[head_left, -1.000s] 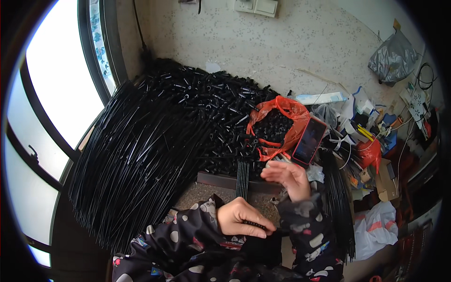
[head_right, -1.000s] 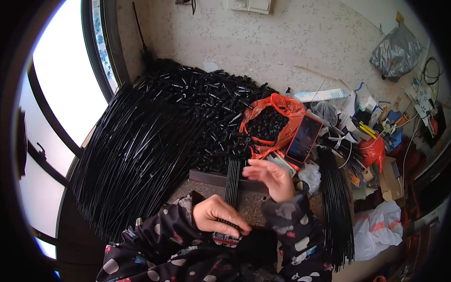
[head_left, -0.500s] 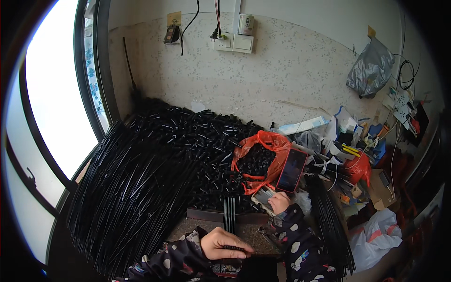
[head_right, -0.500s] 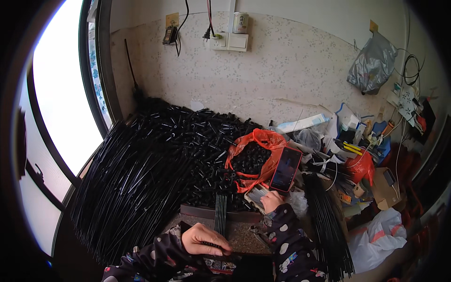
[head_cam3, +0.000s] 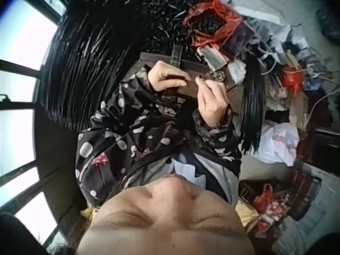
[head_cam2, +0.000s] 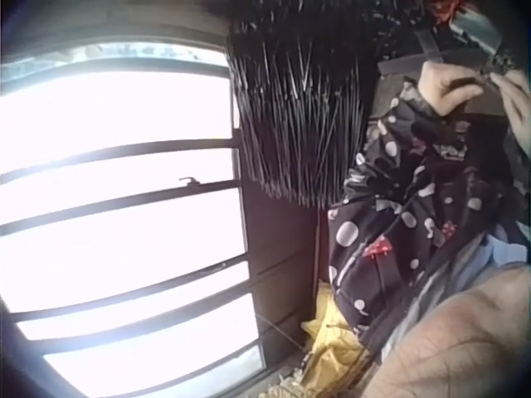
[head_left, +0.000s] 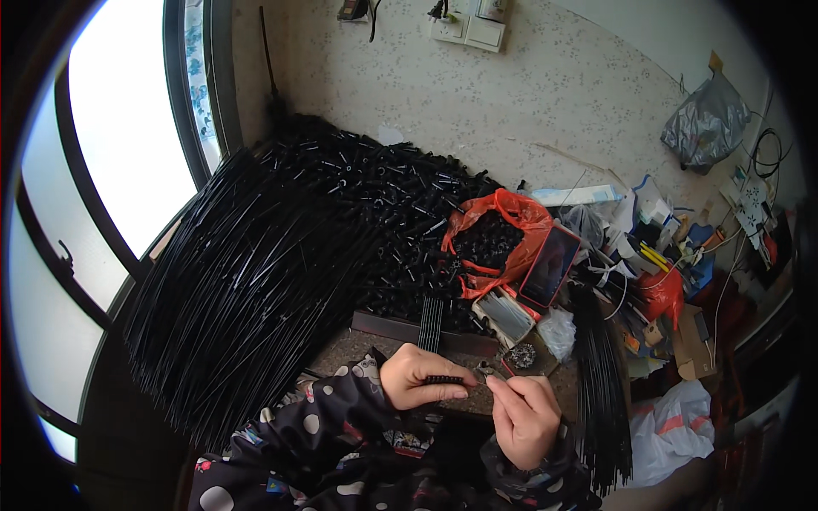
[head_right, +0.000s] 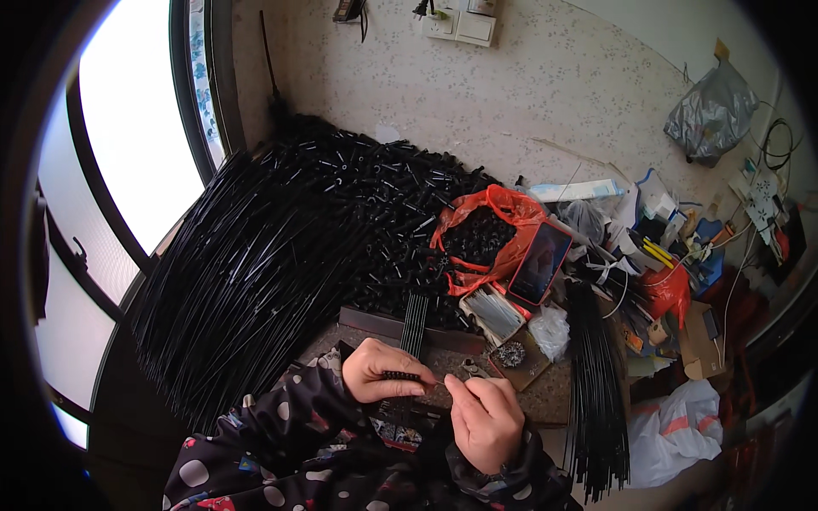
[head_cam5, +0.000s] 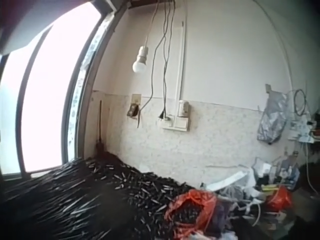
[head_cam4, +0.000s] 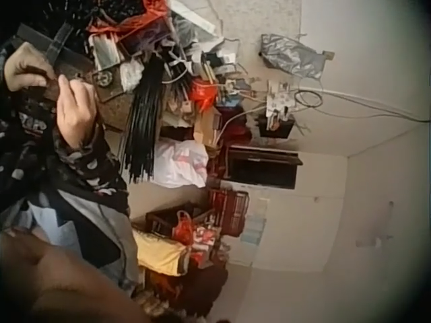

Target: Assembling and preparing bundles of black wires by stripping or crimping them with a handheld tool at a production workbench.

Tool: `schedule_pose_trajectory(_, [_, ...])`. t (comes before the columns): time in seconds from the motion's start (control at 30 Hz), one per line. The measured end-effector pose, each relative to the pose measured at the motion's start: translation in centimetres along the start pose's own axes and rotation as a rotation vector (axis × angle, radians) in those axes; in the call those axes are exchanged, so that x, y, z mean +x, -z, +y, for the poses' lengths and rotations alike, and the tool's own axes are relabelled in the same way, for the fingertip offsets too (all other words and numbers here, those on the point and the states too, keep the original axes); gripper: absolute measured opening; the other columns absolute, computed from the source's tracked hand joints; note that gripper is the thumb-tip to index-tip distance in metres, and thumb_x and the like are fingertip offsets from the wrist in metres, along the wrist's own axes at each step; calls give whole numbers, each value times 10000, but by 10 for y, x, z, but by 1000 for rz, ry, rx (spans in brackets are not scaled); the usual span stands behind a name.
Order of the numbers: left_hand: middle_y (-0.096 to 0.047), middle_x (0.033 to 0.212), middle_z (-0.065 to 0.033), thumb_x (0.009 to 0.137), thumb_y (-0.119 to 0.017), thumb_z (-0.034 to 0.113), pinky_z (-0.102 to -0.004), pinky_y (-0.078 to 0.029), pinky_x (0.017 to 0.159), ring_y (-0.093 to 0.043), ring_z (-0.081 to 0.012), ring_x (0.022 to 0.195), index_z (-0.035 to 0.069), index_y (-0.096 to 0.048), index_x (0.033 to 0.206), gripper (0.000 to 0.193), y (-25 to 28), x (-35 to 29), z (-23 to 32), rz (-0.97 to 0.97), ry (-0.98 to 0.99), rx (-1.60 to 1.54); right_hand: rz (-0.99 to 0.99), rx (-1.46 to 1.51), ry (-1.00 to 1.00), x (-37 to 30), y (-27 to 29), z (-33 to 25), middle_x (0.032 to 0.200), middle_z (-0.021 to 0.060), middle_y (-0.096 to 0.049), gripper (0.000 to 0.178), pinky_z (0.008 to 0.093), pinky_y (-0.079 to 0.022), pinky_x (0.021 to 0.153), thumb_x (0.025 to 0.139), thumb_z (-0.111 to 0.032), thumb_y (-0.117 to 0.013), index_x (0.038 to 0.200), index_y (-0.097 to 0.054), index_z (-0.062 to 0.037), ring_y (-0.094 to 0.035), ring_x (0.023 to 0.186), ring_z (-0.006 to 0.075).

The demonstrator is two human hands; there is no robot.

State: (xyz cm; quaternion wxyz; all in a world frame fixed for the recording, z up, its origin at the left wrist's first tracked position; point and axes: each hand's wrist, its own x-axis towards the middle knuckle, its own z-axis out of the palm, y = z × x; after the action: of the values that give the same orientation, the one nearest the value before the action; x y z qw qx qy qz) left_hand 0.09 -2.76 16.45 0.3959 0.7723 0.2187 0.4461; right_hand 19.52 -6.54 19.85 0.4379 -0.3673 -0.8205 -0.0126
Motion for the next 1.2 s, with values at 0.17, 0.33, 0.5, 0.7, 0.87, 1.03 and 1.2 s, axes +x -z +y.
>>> schedule_pose_trajectory(0.17, [-656,816,-109,779,-640,78,-266,-510,666,-645,-204,762,-4,-637,926,169,-4,-2,7,0,28,4,-20,26,23,-5,4,-4,735,84,-538,267,309,-442,584,620,96,-624,866,-649,-6,-528,667,246])
schedule_pose_trajectory(0.33, [-657,819,-101,782,-640,96,-271,-509,670,-643,-205,757,10,-641,926,168,-7,-2,7,-6,-15,16,-10,10,22,-7,5,-5,733,85,-539,270,309,-441,580,615,91,-626,866,-648,-7,-528,664,246])
schedule_pose_trajectory(0.5, [-656,825,-102,782,-641,104,-276,-508,673,-641,-209,755,16,-640,928,171,-6,-5,9,5,-18,35,-16,22,37,-5,4,-7,727,85,-540,271,307,-440,574,612,92,-623,863,-647,-5,-529,659,246])
schedule_pose_trajectory(0.7, [-654,833,-105,781,-644,115,-281,-507,680,-639,-221,755,21,-640,932,178,-10,-4,6,3,-45,29,18,2,30,-9,4,-4,721,86,-540,266,307,-439,568,611,93,-620,858,-646,-3,-529,648,246])
schedule_pose_trajectory(0.87, [-654,835,-105,780,-645,119,-281,-508,683,-639,-225,763,23,-639,935,182,-11,-2,5,-1,-61,30,8,18,50,-11,6,-2,736,80,-542,284,307,-445,575,605,90,-619,873,-645,-2,-531,649,242])
schedule_pose_trajectory(1.03, [-653,837,-109,778,-647,117,-282,-508,685,-640,-229,767,21,-637,937,186,-11,-4,4,3,-55,34,1,23,45,-13,4,-2,740,77,-543,294,308,-446,573,601,93,-615,877,-646,-5,-531,649,240])
schedule_pose_trajectory(1.2, [-653,838,-115,774,-654,124,-290,-508,692,-638,-236,773,17,-633,941,200,-12,-1,3,-17,-77,21,-64,12,161,-7,8,2,732,72,-541,302,306,-438,561,593,94,-627,872,-652,-18,-529,638,236])
